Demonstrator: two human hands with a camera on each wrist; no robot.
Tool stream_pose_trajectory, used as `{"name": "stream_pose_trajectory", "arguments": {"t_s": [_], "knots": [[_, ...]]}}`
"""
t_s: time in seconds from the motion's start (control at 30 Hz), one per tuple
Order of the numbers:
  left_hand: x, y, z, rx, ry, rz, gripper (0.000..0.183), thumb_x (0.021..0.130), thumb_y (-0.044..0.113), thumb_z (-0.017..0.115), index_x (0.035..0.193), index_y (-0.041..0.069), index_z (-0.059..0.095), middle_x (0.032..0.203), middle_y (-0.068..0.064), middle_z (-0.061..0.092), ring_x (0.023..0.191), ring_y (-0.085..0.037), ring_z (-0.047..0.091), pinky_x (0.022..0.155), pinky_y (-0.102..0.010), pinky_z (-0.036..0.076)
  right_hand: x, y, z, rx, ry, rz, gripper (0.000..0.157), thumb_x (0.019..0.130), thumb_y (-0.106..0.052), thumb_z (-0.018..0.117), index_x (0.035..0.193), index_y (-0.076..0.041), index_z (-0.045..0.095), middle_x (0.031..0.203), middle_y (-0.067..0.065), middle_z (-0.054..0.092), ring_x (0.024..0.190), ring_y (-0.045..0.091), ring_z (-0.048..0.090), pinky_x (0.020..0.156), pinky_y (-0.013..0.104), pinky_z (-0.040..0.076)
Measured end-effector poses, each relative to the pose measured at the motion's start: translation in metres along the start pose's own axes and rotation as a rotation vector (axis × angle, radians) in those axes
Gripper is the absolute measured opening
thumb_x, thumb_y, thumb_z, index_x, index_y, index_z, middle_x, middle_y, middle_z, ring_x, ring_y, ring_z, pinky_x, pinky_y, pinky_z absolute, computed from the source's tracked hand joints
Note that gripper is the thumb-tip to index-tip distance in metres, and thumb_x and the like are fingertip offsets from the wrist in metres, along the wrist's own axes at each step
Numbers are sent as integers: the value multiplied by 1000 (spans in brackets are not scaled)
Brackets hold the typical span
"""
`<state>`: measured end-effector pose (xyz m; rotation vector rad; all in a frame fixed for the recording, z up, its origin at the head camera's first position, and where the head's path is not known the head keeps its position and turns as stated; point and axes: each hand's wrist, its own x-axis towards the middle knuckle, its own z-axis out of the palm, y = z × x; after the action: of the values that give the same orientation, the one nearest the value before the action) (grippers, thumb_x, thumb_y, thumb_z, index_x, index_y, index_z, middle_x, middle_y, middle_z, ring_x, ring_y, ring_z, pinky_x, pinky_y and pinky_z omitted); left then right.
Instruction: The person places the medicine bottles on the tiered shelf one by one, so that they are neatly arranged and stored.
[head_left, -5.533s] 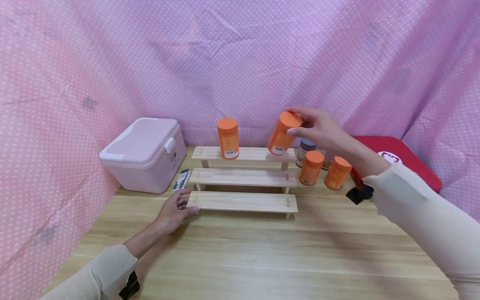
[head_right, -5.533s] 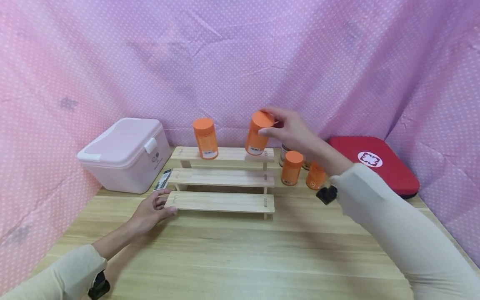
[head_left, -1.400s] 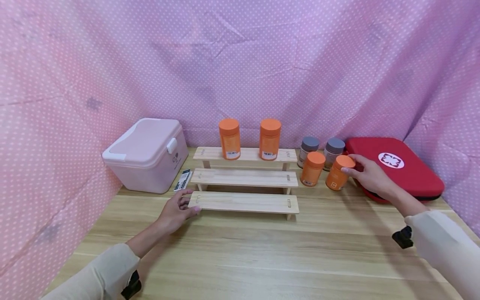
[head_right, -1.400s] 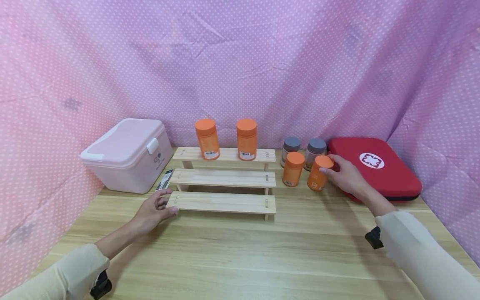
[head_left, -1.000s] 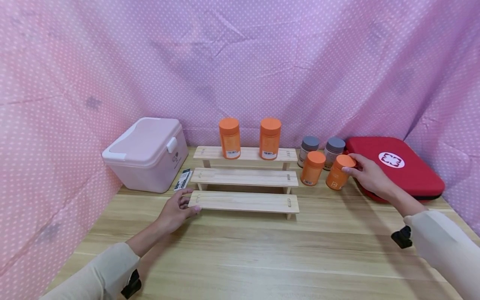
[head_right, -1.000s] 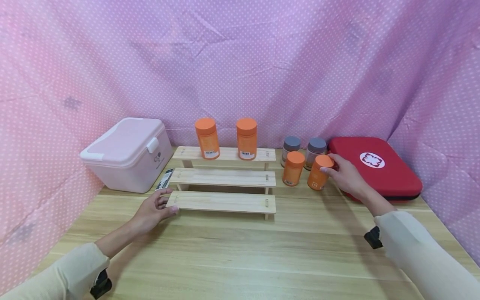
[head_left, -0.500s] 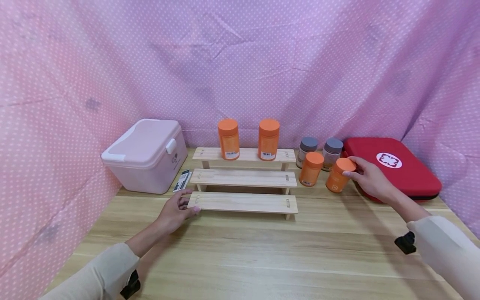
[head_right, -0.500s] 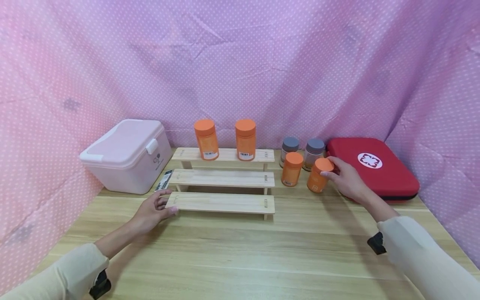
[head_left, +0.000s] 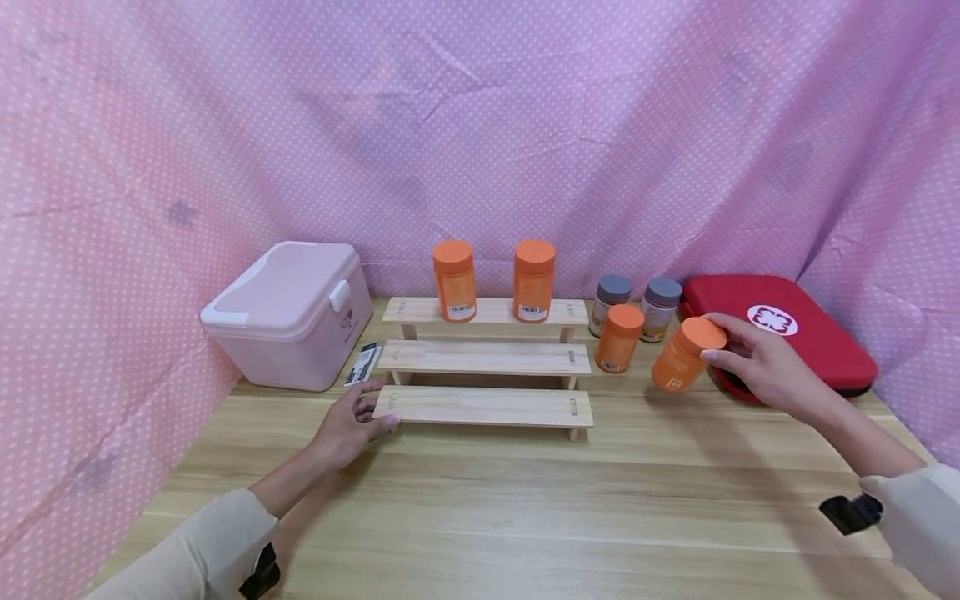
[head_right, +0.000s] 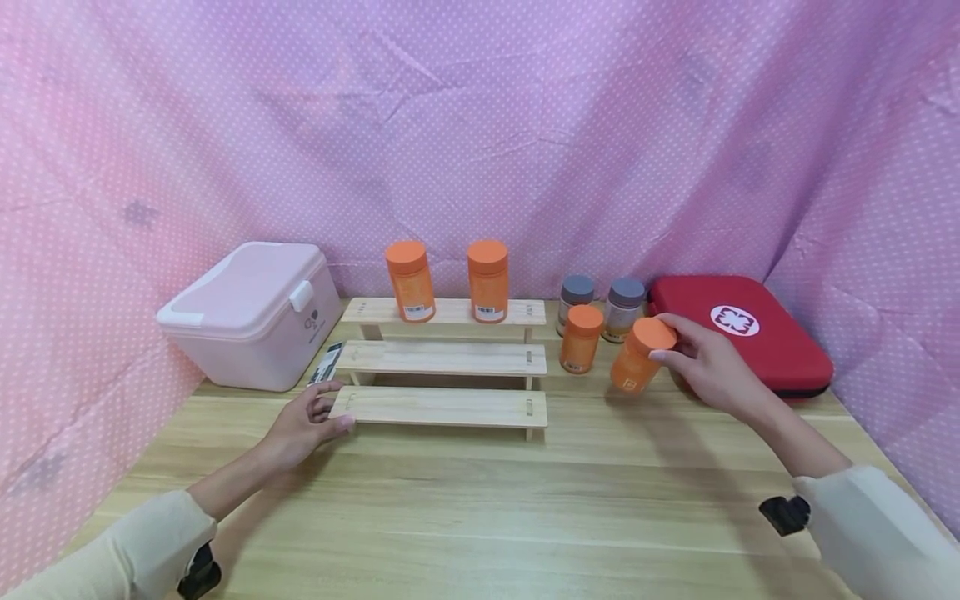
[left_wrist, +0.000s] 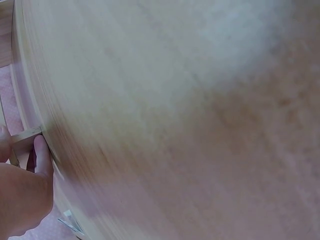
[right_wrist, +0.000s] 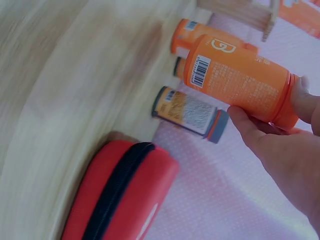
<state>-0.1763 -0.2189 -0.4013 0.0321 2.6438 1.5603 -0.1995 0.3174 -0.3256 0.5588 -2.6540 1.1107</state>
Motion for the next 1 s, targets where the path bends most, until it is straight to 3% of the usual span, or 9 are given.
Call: {"name": "stream_pose_trajectory", "arguments": {"t_s": [0.1,0.47,0.77,1.0], "knots": [[0,0,0,-5,-3,7,60,88,8,70,138,-1,39,114,-23,64,97,-24,63,74,-21,51,-3,-7,-2,6,-15,26,52,91,-9,67,137,3,47,107,-23,52,92,-17,52,78,2,41],[0,-1,0,-4,-4,11,60,88,7,70,138,-1,39,113,-23,64,96,-24,62,73,-20,50,-4,-35,-9,85,-60,59,57,91,-12,67,142,0,43,110,-22,59,95,-10,58,78,7,46],[0,-1,0,2,2,11,61,88,8,71,139,-1,38,114,-23,64,98,-25,62,74,-21,51,8,-61,-6,82,-41,12,53,90,-10,68,139,-7,50,111,-14,63,94,-3,61,77,10,48],[1,0,1,6,7,-2,61,88,8,70,139,-1,38,115,-23,63,99,-25,62,74,-21,51,25,-86,4,141,-39,-31,50,89,-10,69,136,-9,53,113,-6,65,96,4,63,80,13,49]]}}
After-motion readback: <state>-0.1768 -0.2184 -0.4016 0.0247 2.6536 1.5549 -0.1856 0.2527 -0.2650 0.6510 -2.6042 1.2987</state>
